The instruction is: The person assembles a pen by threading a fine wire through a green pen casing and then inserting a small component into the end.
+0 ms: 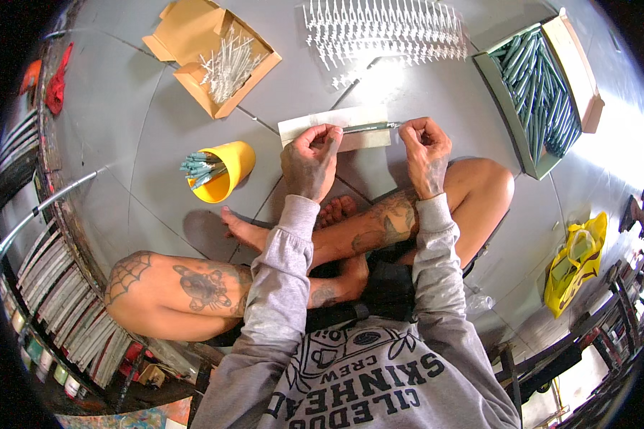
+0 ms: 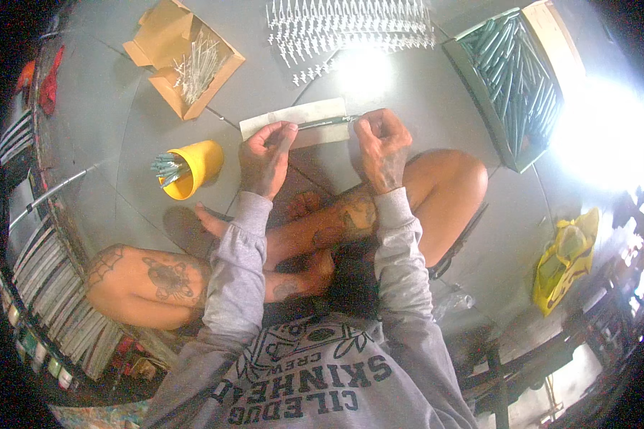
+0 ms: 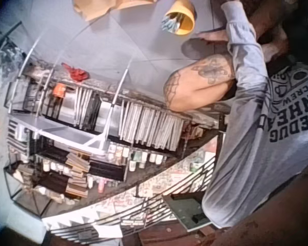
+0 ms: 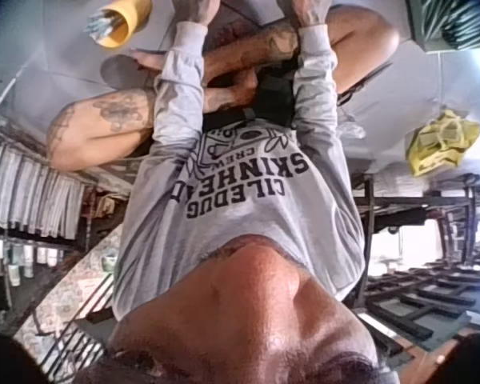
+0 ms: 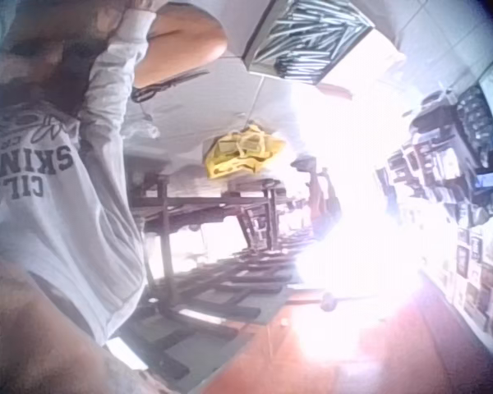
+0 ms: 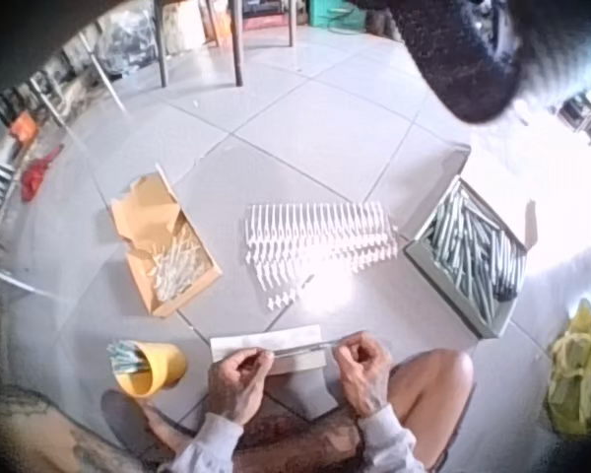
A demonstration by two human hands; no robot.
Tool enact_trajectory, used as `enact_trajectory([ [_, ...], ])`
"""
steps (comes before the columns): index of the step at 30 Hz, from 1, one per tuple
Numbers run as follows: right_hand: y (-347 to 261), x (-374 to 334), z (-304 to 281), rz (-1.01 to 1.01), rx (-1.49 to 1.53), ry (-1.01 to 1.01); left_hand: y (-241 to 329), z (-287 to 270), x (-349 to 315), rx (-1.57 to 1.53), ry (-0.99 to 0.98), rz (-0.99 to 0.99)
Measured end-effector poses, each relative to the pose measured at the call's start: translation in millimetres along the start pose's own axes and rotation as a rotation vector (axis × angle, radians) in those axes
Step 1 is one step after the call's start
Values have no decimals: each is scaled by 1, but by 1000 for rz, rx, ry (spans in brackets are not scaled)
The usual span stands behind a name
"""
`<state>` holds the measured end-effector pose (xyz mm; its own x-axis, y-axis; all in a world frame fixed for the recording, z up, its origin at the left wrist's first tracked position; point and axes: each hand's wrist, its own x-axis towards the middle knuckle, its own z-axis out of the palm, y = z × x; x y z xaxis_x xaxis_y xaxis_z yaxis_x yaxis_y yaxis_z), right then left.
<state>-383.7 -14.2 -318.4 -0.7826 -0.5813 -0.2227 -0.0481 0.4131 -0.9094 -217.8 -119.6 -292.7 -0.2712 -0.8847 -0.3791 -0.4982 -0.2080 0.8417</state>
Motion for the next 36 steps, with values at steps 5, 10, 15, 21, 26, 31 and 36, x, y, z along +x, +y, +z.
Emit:
enact_trajectory([
  [5, -1, -1, 3, 18, 34, 15, 15, -3, -3, 48, -21, -108],
  [10, -7, -6, 7, 25, 43, 12, 3, -3, -3, -25, 19, -39],
  [15, -6, -6, 5, 32, -44, 3, 2, -3, -3, -101, 8, -79],
  [21, -1, -7, 6, 18, -56, -3, -2, -1, -6, -249, 12, -91],
  [26, -8, -9, 6, 66, -34, -26, 0, -4, -7, -266, 13, -134],
  [31, -3, -8, 8, 93, 1, -26, -4, -2, -7, -294, 23, -109],
  [36, -4, -7, 9, 121, 85, -32, 4, -2, -7, -272, 3, -128],
])
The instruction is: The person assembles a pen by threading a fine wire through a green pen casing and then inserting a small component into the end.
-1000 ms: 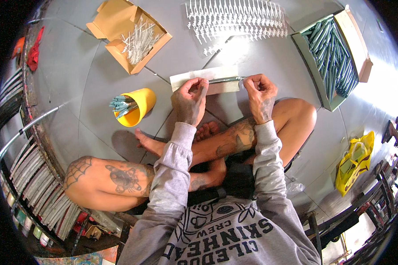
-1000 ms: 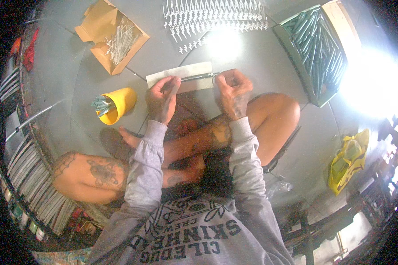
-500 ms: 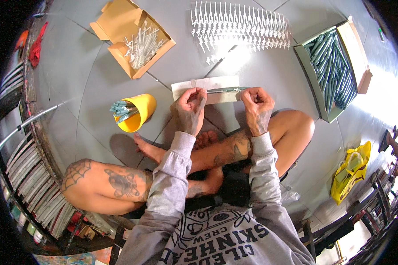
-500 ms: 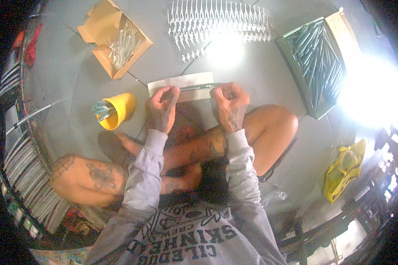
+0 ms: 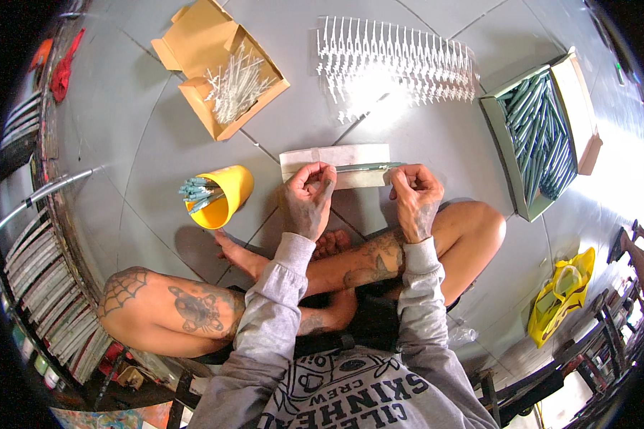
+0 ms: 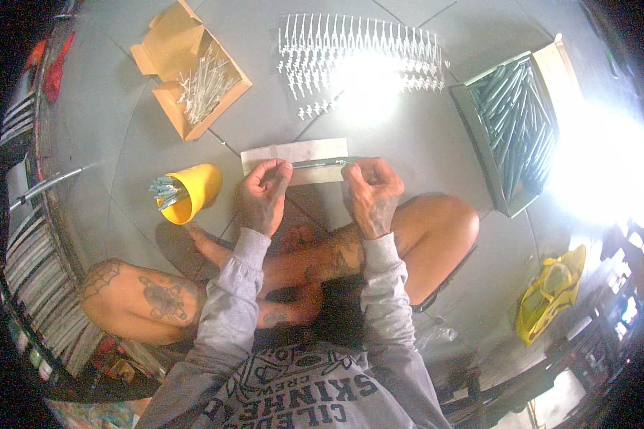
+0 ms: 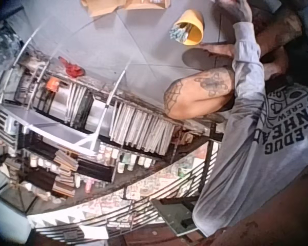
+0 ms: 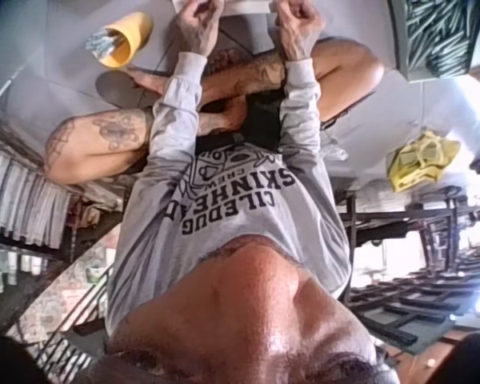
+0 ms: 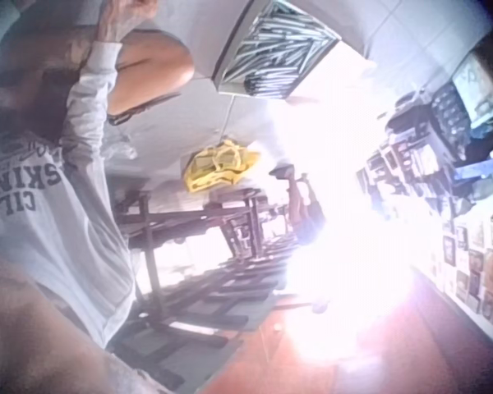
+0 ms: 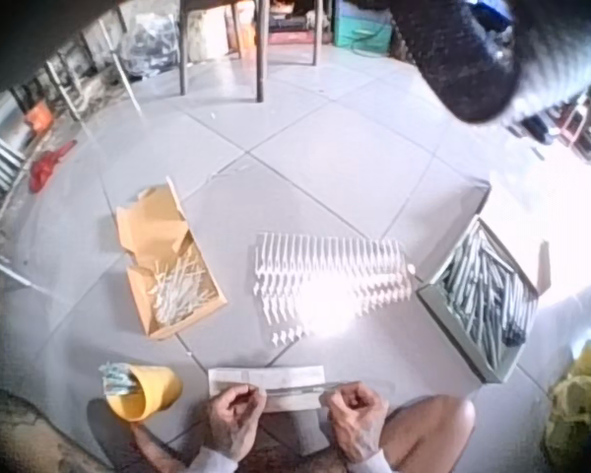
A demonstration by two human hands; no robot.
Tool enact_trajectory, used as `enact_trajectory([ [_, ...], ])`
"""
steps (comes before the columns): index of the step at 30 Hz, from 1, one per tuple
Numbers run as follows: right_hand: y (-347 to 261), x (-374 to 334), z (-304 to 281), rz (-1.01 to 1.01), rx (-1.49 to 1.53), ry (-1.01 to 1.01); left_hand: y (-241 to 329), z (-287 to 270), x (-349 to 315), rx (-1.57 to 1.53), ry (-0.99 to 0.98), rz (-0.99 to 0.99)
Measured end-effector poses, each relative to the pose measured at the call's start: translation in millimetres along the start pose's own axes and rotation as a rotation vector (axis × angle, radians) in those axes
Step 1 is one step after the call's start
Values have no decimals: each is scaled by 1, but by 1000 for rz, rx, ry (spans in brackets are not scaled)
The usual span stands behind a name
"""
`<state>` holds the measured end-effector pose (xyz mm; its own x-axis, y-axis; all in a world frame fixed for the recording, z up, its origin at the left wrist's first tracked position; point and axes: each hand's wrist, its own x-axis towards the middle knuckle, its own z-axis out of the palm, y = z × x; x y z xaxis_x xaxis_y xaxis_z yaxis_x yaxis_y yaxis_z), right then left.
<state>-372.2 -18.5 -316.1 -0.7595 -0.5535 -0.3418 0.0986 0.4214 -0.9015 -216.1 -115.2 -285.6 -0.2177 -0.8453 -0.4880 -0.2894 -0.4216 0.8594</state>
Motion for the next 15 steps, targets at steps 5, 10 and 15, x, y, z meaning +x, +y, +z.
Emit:
enact_trajectory([
  [5, 0, 1, 2, 46, 8, 6, -18, 3, 3, -238, -4, 62],
  [10, 6, 3, 5, 5, 37, 25, -19, 1, 4, -115, -11, 22],
  [15, 4, 1, 9, 11, 90, 33, -26, 4, 5, -155, 18, 91],
])
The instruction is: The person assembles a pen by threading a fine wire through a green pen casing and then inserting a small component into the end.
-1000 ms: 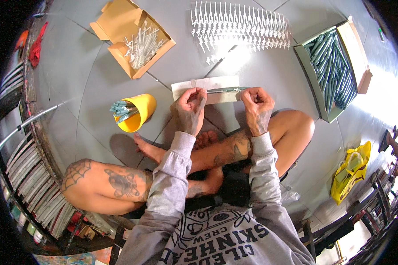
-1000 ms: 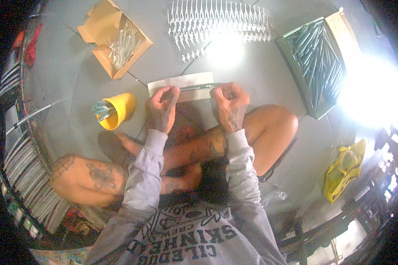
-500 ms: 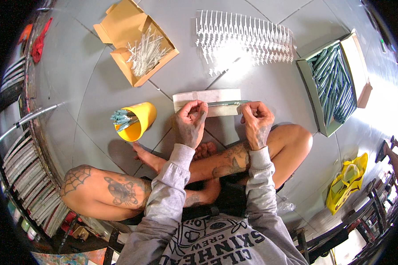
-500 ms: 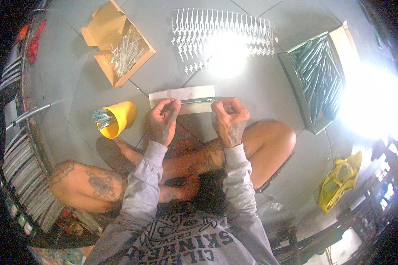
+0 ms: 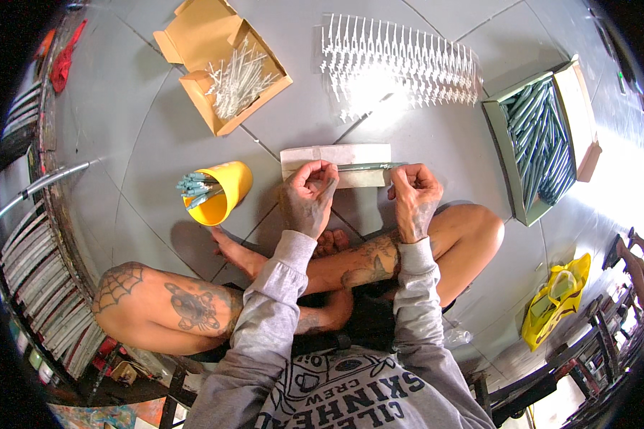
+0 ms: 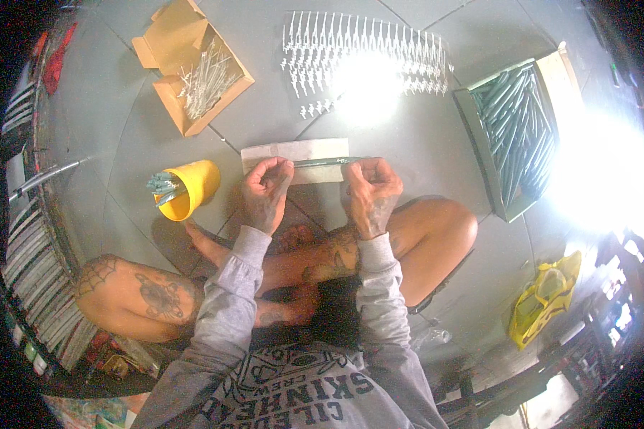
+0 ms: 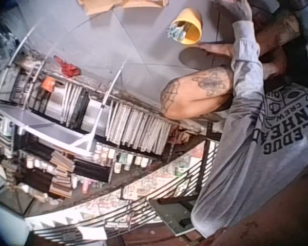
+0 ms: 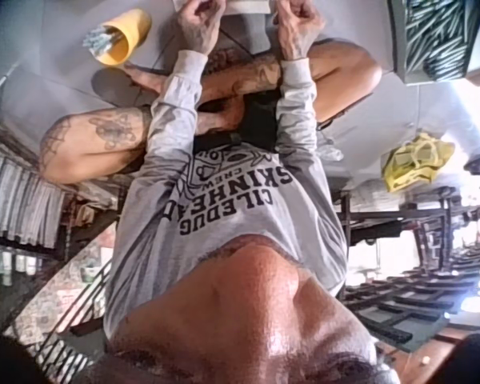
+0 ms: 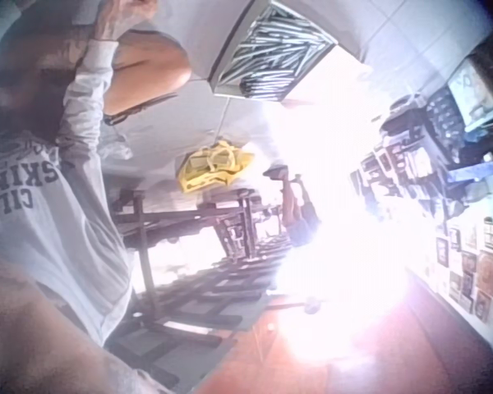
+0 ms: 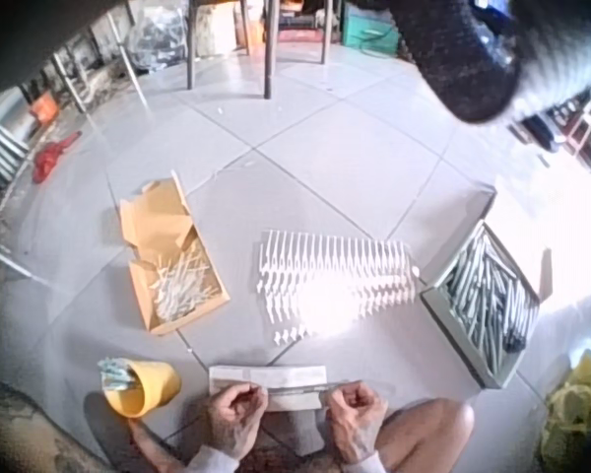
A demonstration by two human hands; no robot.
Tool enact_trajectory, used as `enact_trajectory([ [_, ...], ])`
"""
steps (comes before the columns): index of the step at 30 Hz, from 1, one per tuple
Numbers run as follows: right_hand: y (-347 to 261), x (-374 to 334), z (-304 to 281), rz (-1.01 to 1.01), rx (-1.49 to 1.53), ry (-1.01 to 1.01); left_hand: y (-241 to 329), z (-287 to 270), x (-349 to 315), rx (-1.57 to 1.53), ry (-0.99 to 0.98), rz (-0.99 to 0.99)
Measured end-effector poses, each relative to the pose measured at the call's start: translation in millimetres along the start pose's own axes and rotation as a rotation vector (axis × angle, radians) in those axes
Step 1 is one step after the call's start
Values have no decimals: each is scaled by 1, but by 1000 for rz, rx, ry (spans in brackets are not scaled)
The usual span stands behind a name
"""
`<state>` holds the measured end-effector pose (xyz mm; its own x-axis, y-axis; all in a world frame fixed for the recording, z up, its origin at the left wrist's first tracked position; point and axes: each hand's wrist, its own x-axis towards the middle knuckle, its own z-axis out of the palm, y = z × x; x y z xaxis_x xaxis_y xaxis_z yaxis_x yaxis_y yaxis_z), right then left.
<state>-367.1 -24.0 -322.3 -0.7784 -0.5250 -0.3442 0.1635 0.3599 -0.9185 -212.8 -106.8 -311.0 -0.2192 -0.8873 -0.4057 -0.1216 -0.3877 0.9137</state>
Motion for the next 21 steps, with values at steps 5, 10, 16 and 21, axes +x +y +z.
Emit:
enact_trajectory([
  [5, -8, -2, 4, 3, -13, 24, -3, -5, 2, 86, -27, -80],
  [10, -13, -3, 6, 2, -42, 38, -3, -3, 1, -29, -2, -110],
  [16, -10, -2, 8, -13, -26, 50, -3, -2, 3, 47, 18, -75],
  [21, -10, -2, 7, 9, -42, 47, -12, -4, 3, 71, 15, -86],
])
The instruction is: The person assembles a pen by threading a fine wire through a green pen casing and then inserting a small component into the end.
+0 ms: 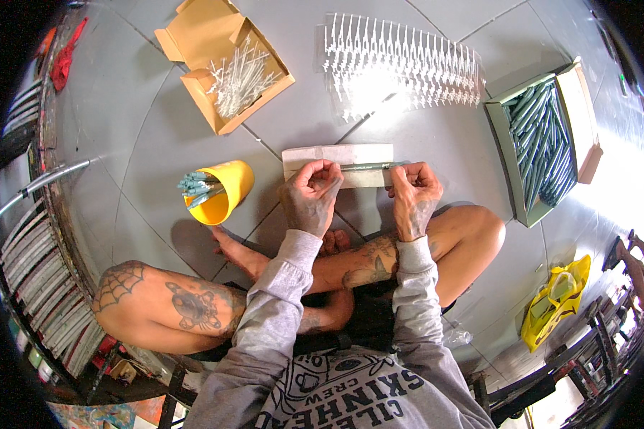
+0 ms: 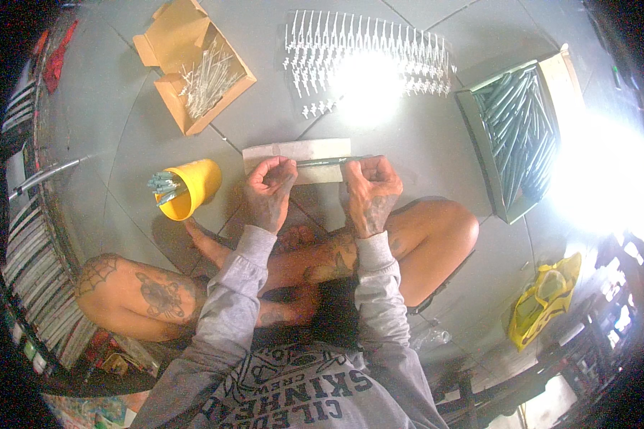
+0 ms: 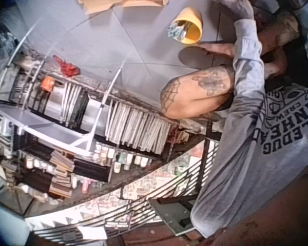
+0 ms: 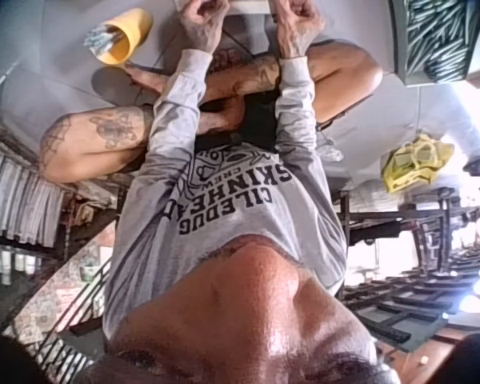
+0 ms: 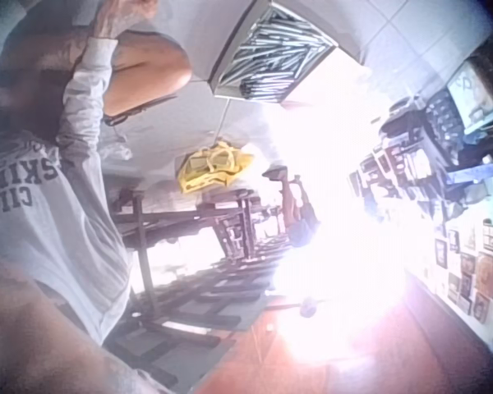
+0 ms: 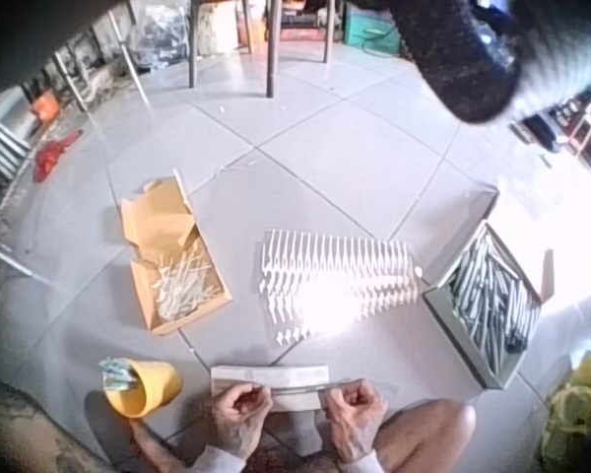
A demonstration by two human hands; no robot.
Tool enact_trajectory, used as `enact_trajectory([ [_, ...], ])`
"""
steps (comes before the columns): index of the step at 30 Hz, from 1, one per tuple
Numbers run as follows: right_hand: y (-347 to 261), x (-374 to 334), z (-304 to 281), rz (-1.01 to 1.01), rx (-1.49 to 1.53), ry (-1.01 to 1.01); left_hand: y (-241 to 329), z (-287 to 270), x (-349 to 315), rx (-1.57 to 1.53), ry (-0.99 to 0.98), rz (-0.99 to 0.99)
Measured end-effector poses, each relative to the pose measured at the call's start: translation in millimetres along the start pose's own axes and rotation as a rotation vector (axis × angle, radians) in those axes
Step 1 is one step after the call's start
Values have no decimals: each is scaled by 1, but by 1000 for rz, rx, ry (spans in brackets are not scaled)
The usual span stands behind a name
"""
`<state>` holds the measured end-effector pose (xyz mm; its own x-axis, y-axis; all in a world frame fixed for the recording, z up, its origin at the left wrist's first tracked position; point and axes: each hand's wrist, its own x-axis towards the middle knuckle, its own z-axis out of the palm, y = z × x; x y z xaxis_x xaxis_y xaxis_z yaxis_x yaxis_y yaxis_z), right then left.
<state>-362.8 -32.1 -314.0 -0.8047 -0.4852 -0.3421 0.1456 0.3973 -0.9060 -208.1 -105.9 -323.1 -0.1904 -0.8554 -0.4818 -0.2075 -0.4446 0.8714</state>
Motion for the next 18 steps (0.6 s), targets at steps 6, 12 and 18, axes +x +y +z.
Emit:
enact_trajectory([
  [6, 2, 1, 2, -36, -56, 21, -2, 9, 1, -86, 71, 129],
  [12, 6, 2, 2, -48, -71, 36, 5, 5, -2, -51, 21, -7],
  [18, 9, 2, 3, -97, -105, 45, -9, 3, 2, 22, 29, 88],
])
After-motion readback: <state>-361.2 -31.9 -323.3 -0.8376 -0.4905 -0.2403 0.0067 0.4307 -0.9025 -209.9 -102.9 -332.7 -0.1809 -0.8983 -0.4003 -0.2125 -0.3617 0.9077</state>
